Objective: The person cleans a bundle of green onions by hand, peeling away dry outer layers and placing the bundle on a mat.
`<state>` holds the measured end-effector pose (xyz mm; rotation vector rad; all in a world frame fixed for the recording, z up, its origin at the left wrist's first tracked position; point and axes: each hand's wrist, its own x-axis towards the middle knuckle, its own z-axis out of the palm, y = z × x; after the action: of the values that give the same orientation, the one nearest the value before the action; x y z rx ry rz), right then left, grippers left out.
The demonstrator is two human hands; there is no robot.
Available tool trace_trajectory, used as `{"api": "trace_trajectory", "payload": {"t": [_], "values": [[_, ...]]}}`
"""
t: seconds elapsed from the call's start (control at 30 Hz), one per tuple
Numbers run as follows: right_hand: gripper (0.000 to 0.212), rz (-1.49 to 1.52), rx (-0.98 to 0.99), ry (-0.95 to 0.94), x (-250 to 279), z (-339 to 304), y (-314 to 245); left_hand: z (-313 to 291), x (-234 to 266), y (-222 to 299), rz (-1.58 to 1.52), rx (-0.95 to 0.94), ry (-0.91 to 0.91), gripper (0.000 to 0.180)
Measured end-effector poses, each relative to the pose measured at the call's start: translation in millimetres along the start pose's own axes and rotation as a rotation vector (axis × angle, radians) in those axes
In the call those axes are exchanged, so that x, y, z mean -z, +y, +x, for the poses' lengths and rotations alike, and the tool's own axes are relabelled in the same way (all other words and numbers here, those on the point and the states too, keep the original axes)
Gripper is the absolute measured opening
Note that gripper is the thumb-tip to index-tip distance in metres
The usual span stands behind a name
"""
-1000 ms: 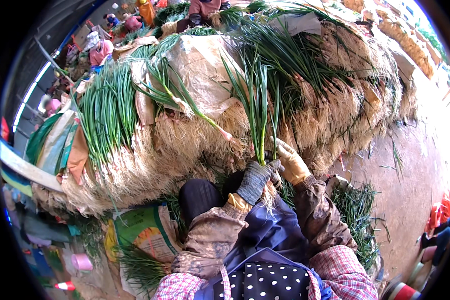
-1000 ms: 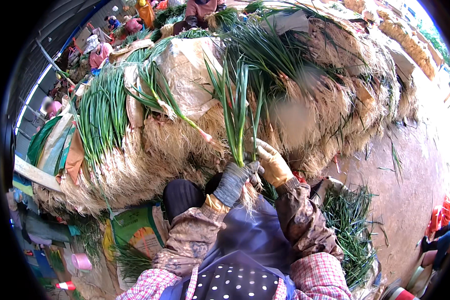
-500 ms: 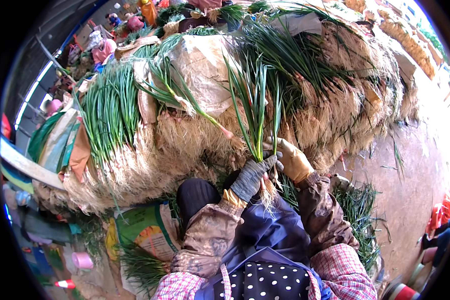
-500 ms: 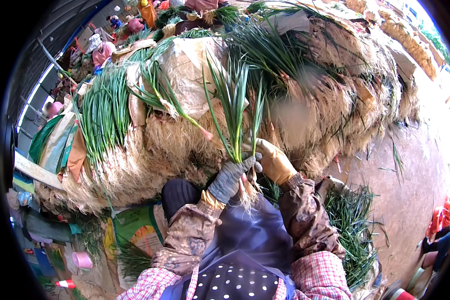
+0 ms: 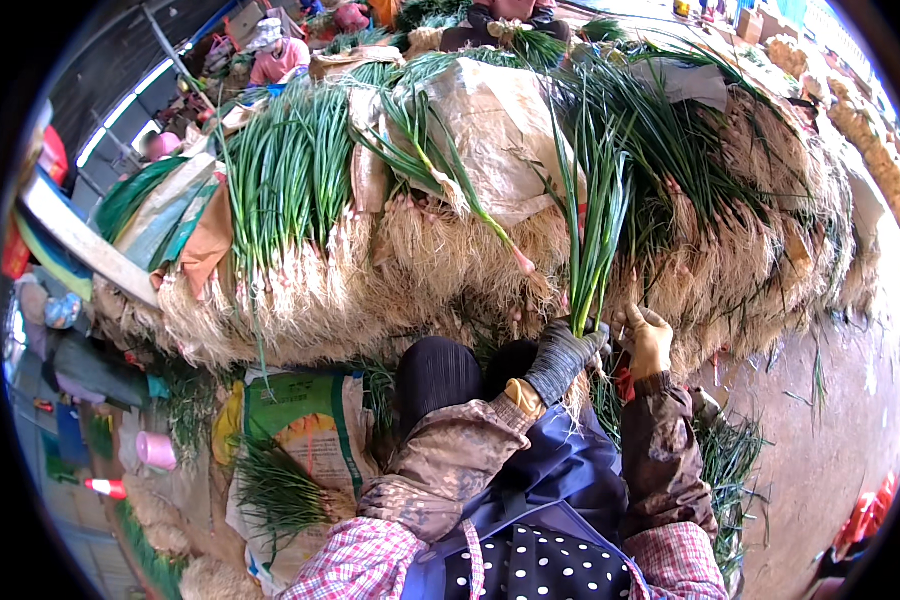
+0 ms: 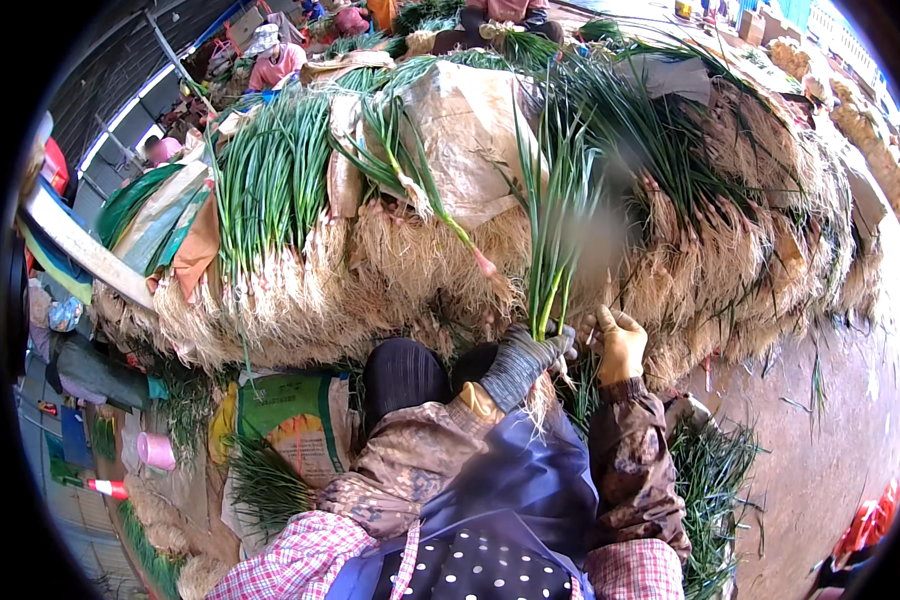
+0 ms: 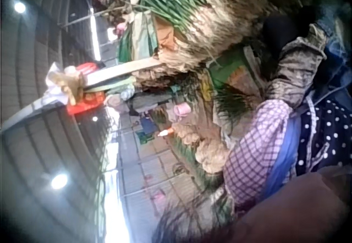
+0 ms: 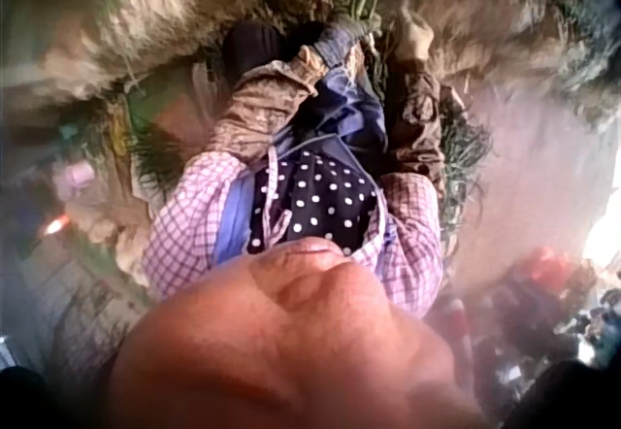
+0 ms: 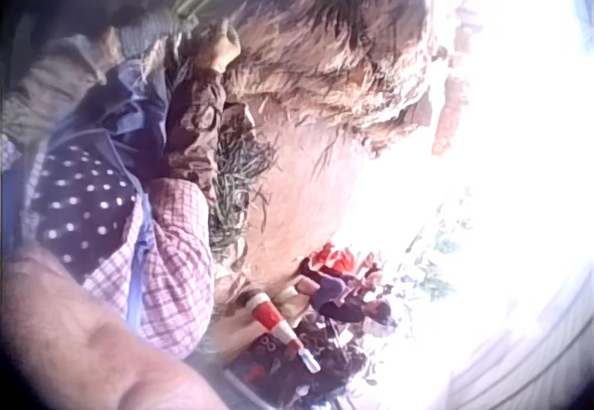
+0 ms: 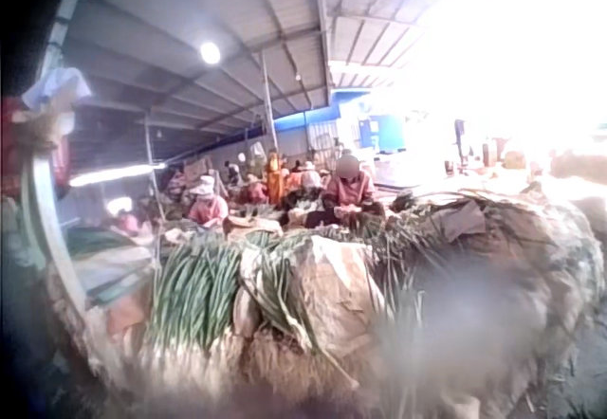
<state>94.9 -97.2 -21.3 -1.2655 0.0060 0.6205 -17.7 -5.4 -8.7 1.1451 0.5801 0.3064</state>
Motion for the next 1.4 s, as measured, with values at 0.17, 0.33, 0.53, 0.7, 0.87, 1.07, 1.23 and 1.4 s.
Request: {"api": "trace_trajectory", "payload": {"t": [0.17,0.33,0.53,0.7,0.87,1.07,1.23,1.4], "values": [[0.032,-1.246,0.562,-0.235,6.4,-2.4,19.5,-1.0,16.8,3.5,-0.044,0.025,-0.044,0.024],[0.031,-1.45,0.737,0.17,-15.7,37.9,-22.1,16.0,9.3,3.7,-0.061,0.221,0.003,0.032],[0.019,-1.358,0.724,0.045,-7.5,-6.1,-11.6,6.9,5.4,22.1,0.029,0.192,0.063,0.016],[0.034,-0.98,0.448,-0.379,-8.9,-74.6,-17.7,19.8,16.6,-8.5,0.025,-0.06,0.018,0.014],[0.054,-0.312,-0.002,-0.327,-1.6,5.6,-1.1,13.6,1.6,2.8,-0.134,0.027,-0.019,0.012],[0.026,0.064,-0.077,-0.424,-29.7,-0.9,-9.6,20.6,5.2,9.0,0.349,-0.037,0.048,0.018],[0.019,0.307,-0.198,-0.448,-25.8,-3.6,-0.8,18.4,8.3,0.3,0.098,-0.274,-0.016,0.021],[0.013,0.397,-0.212,-0.379,-10.5,0.0,13.5,10.8,9.5,6.2,0.037,-0.05,0.091,0.014]]}}
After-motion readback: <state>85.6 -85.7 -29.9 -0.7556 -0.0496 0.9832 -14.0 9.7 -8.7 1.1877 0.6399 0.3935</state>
